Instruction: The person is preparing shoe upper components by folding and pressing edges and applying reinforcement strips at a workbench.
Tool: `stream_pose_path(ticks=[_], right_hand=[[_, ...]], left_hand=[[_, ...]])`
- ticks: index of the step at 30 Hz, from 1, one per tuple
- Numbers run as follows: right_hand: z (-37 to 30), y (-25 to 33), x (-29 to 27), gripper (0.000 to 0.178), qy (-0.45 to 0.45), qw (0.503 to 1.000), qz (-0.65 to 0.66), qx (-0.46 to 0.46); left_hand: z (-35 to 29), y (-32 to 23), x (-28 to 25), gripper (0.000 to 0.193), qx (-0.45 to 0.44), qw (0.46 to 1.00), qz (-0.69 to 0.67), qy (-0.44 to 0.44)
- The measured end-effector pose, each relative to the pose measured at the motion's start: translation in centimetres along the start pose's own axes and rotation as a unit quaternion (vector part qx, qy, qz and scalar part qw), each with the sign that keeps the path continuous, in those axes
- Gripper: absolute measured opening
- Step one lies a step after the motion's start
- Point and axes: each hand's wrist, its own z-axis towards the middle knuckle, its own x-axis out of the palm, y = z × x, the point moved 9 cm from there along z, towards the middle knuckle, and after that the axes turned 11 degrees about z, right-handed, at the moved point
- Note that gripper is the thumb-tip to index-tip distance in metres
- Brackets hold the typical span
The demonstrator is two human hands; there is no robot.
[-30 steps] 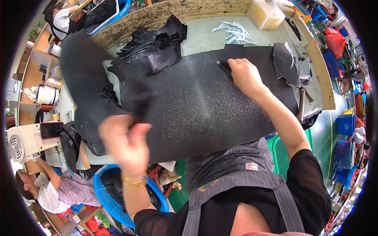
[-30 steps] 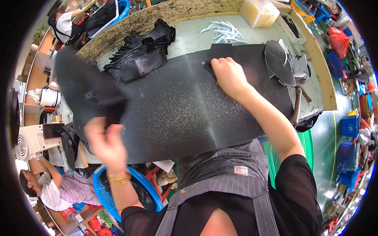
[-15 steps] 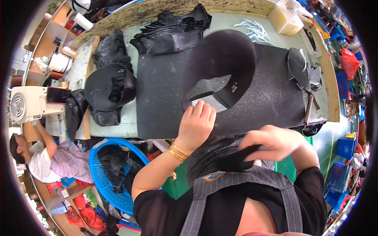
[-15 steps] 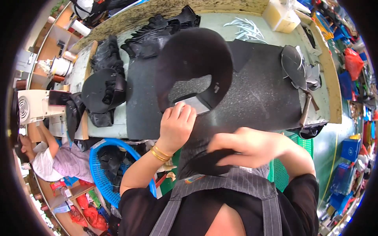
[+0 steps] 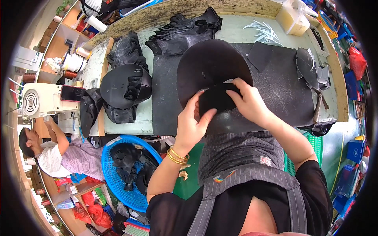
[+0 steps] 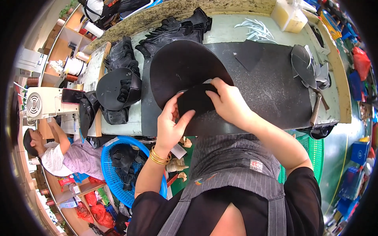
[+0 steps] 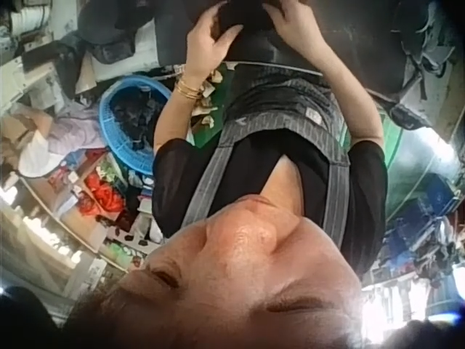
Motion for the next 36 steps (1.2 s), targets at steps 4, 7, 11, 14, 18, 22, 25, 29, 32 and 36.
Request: stream_pose_path(ticks=[4, 7, 11, 14, 18, 22, 25, 29, 32, 36], right_hand=[[-0.9, -0.1, 1.1, 0.026, -0.015, 0.992, -0.119, -0.029], [-0.9, 0.1, 1.8, 0.015, 0.015, 0.982, -0.18, -0.058], [-1.3, 0.1, 2.9, 0.009, 0.029, 0.953, -0.276, -0.124], [-1.0, -0.2, 3.4, 0.008, 0.036, 0.951, -0.293, -0.095], [-0.7, 0.1, 3.7, 0.011, 0.046, 0.936, -0.332, -0.108], [-0.6, -0.2, 3.9, 0.018, 0.065, 0.94, -0.331, -0.055], [-0.3, -0.4, 4.0, 0.016, 0.07, 0.937, -0.338, -0.059], [-0.2, -0.1, 3.9, 0.015, 0.085, 0.933, -0.342, -0.067], [0.1, -0.3, 4.1, 0.014, 0.121, 0.936, -0.328, -0.039], [-0.1, 0.9, 2.6, 0.02, 0.123, 0.965, -0.23, -0.029]], left_hand=[[0.1, -0.9, 0.2, 0.047, 0.036, 0.966, 0.252, -0.04], [-0.2, -2.4, 1.1, 0.025, 0.097, 0.93, 0.352, -0.034], [-0.6, -1.2, 1.8, 0.013, 0.062, 0.895, 0.44, -0.037], [-0.3, -1.1, 1.6, 0.013, 0.061, 0.884, 0.46, -0.057], [0.8, 0.2, 2.3, 0.014, 0.004, 0.875, 0.483, -0.004], [0.9, -0.3, 2.6, 0.015, 0.052, 0.862, 0.504, -0.004], [0.8, 0.0, 2.5, 0.016, 0.037, 0.875, 0.483, -0.013], [1.3, -1.5, 3.5, 0.008, 0.065, 0.809, 0.585, 0.01], [2.0, -2.5, 3.8, 0.004, 0.132, 0.792, 0.595, -0.039], [2.9, -1.6, 5.2, 0.009, 0.146, 0.806, 0.562, 0.114]])
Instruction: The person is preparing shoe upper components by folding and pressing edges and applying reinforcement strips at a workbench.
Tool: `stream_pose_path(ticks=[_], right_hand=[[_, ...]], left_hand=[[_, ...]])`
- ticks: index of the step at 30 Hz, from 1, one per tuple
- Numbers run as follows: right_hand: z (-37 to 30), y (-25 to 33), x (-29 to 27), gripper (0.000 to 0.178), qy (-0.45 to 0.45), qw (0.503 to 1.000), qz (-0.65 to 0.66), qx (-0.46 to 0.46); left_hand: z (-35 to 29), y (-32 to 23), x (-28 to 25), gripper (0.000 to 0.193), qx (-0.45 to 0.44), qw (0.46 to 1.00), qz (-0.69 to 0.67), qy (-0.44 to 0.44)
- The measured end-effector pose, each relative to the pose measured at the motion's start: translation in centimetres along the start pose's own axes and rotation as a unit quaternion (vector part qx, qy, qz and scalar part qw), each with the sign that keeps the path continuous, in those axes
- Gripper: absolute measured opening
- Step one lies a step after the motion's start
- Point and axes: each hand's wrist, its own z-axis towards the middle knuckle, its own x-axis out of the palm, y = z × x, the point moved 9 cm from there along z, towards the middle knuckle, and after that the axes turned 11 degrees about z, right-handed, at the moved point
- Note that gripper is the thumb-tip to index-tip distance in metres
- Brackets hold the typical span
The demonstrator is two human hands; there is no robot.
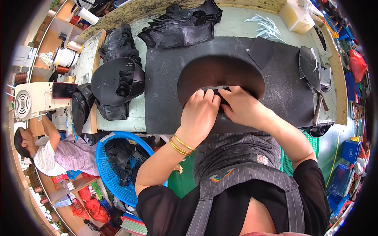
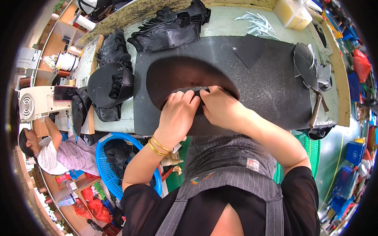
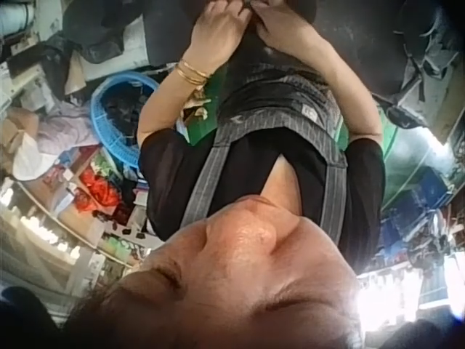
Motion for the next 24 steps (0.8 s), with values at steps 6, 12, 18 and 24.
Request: stream_pose_path(ticks=[6, 12, 18, 24], right_hand=[[-2.2, 3.8, 0.1, 0.043, 0.021, 0.958, -0.141, -0.25], [-1.7, 4.1, 0.7, 0.035, -0.03, 0.939, -0.22, -0.264], [-0.3, 0.4, 1.3, 0.026, 0.078, 0.976, -0.078, -0.186], [-0.5, 0.1, 1.3, 0.014, 0.053, 0.985, -0.021, -0.162]], left_hand=[[-0.3, 0.5, 0.7, 0.014, 0.021, 0.994, -0.103, 0.032], [-1.1, 1.5, 1.1, 0.032, 0.035, 0.973, -0.224, 0.047], [-2.5, 1.7, 1.3, 0.048, -0.032, 0.932, -0.356, 0.066], [-3.6, 1.6, 2.2, 0.03, -0.03, 0.949, -0.31, 0.044]])
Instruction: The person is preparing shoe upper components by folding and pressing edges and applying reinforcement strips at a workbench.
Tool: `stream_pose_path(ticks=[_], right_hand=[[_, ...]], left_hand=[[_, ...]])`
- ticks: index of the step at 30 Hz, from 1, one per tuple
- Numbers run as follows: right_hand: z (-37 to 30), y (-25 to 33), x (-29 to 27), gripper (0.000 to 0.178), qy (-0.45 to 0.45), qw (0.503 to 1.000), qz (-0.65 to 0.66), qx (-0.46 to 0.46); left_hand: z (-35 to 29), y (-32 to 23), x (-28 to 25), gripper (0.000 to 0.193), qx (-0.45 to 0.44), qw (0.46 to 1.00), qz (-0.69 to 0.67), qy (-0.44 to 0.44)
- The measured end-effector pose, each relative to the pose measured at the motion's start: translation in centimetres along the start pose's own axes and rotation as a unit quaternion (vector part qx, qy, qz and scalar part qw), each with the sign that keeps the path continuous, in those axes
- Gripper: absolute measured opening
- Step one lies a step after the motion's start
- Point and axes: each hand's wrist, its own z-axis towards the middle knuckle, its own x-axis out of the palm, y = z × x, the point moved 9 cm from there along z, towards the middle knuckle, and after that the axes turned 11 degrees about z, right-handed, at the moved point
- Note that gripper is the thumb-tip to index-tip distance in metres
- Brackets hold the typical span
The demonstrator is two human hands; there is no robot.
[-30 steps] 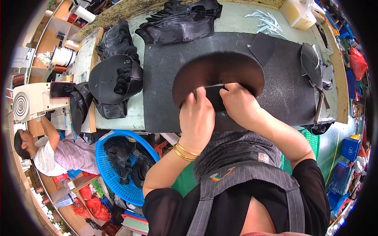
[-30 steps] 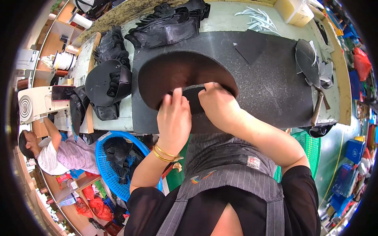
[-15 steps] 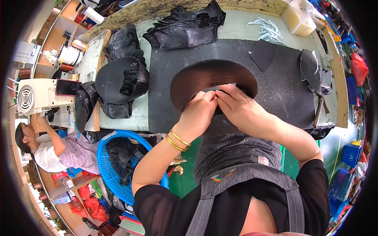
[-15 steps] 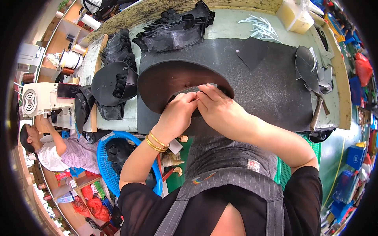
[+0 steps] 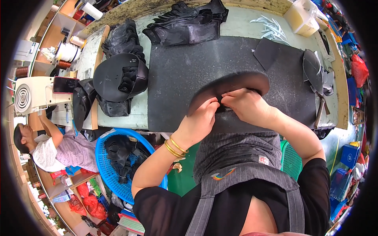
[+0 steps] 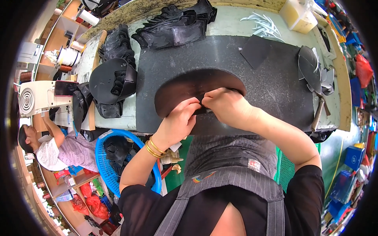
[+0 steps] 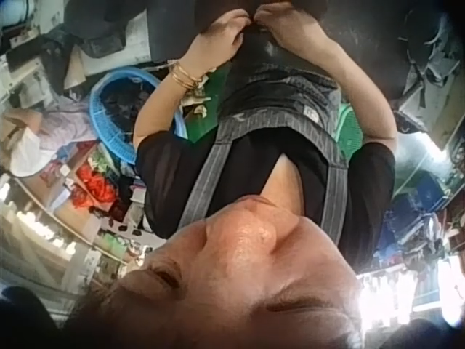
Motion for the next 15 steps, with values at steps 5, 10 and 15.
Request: stream_pose_path(ticks=[5, 10, 15], right_hand=[[-0.3, 0.7, -0.2, 0.016, -0.036, 0.996, -0.083, -0.028], [-0.5, 2.0, 0.4, 0.016, 0.006, 0.991, -0.097, -0.092], [-1.8, 2.6, 1.5, 0.021, -0.062, 0.97, -0.218, -0.092]], left_hand=[[0.4, -1.1, -0.2, 0.024, 0.057, 0.996, 0.071, -0.022], [0.6, -2.5, -0.3, 0.019, 0.074, 0.975, 0.201, -0.062], [0.9, -3.3, 0.2, 0.012, 0.098, 0.953, 0.283, -0.044]])
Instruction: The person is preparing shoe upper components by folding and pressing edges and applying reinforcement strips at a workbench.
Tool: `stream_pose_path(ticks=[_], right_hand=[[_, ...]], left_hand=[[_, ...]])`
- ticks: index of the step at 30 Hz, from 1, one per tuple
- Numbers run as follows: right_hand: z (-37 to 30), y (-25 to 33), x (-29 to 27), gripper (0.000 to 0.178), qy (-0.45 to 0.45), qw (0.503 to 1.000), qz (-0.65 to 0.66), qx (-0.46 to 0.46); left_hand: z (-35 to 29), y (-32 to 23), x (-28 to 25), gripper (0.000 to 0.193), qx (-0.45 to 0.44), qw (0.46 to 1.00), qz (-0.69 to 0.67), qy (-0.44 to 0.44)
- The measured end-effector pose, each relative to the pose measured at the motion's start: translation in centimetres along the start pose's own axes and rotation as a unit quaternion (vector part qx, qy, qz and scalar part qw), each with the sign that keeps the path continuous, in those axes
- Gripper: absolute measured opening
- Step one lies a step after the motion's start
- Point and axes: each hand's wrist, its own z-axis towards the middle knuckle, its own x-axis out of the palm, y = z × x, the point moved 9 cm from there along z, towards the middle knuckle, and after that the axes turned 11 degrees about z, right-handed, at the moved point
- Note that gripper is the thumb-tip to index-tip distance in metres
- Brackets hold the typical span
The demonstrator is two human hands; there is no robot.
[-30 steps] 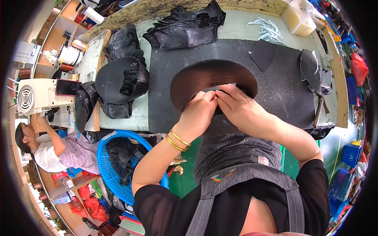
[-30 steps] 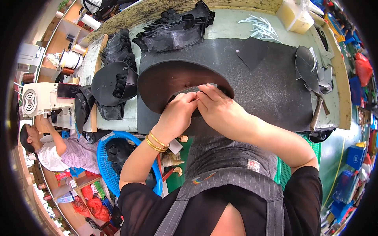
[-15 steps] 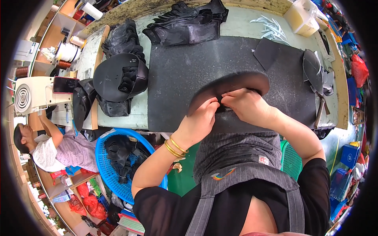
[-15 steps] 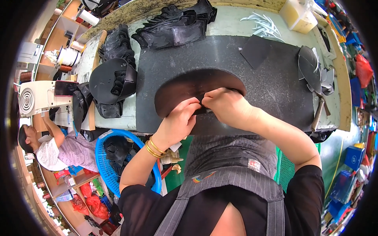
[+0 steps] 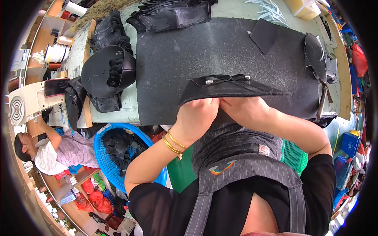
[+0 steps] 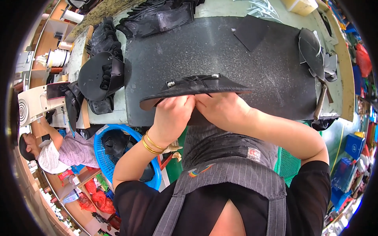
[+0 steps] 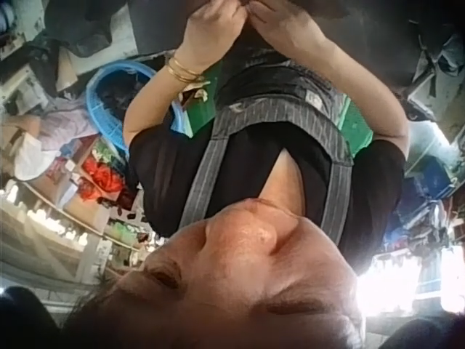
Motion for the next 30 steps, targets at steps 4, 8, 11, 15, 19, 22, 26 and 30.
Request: stream_pose_path(ticks=[4, 8, 11, 15, 19, 22, 26, 30], right_hand=[[-1.4, 0.5, 0.2, 0.039, 0.013, 1.0, -0.023, 0.0], [-2.2, 1.1, 1.6, 0.055, 0.052, 0.986, -0.155, -0.025], [-1.7, 0.4, 0.8, 0.055, 0.038, 0.995, -0.091, 0.017], [-1.3, 0.7, 1.0, 0.052, 0.038, 0.981, -0.189, 0.01], [-1.4, 0.8, 1.4, 0.05, 0.087, 0.97, -0.226, 0.022], [-1.2, 0.4, 1.3, 0.049, 0.091, 0.977, -0.193, 0.031], [-0.7, 1.1, 0.2, 0.044, 0.022, 0.99, -0.139, -0.029], [-2.1, 1.1, 0.4, 0.045, -0.011, 0.992, -0.125, -0.016]], left_hand=[[0.2, -1.0, -1.4, 0.029, 0.08, 0.987, 0.112, -0.078], [-0.2, -0.9, 0.2, 0.048, 0.084, 0.99, 0.112, -0.032], [0.3, -1.2, 0.0, 0.044, 0.098, 0.985, 0.14, -0.037], [0.8, -0.9, -0.2, 0.038, 0.105, 0.979, 0.177, -0.002], [0.6, -0.2, 0.2, 0.035, 0.094, 0.98, 0.173, -0.007], [0.7, 0.0, 0.3, 0.034, 0.102, 0.981, 0.161, -0.019], [0.1, 1.1, -0.7, 0.039, 0.101, 0.986, 0.131, -0.017], [-1.3, 2.0, -0.2, 0.039, 0.065, 0.991, 0.1, -0.068]])
